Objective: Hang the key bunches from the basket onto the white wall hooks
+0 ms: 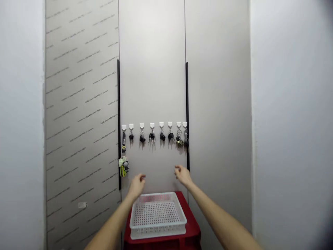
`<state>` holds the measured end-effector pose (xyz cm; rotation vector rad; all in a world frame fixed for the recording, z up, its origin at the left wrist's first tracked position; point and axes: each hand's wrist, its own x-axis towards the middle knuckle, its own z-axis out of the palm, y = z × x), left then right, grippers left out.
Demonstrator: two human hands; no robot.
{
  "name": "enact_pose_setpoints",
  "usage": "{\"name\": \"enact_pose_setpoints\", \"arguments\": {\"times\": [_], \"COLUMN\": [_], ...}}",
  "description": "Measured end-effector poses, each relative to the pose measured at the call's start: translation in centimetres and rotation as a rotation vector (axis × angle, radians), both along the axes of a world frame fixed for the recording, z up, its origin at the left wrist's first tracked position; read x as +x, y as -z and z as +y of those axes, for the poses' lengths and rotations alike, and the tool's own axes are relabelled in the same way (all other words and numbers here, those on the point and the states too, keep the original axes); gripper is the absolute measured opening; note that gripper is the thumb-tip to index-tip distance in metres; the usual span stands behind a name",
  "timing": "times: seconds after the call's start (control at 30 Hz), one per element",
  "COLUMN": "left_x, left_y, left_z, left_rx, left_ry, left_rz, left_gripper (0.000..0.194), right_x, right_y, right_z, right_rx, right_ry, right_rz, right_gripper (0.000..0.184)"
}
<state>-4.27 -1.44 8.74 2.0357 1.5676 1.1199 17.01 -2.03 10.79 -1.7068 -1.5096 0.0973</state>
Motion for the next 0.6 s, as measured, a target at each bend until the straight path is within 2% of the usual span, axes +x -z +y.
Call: {"name": "enact_pose_setpoints", "arguments": {"times": [0.1,0.2,0.3,0.4,0.6], "left_x": [-2.2,-4.1,-5.3,-6.0,-5.7], "left_y": [-4.7,-9.1,-12.5,-14.2,-14.7], "left_z": [1.5,2.3,2.8,3.6,5.6], "left_rx": [0.129,0.259,0.314,0.276,0.175], "left_ry": [-0.107,-0.29,-0.477,-0.574,-0.504], "left_rz": [-0.133,-0.265,-0.286,-0.229,-0.043], "left_gripper": [0.03,0.029,0.03,0.034,0.035], "right_x": [2.2,3.7,4.7,5.4,6.4], "right_y": [-4.9,-9.5,-12.9,-14.4,-14.3], "right_z": [1.1,1.7,2.1,2.7,4.2], "right_rx": [0.117,0.221,0.266,0.246,0.147], "right_ry": [0.105,0.215,0.321,0.386,0.416], "right_rz": [0.047,0.074,0.091,0.092,0.039], "right_gripper": [0.034,0.037,0.037,0.035,0.028]}}
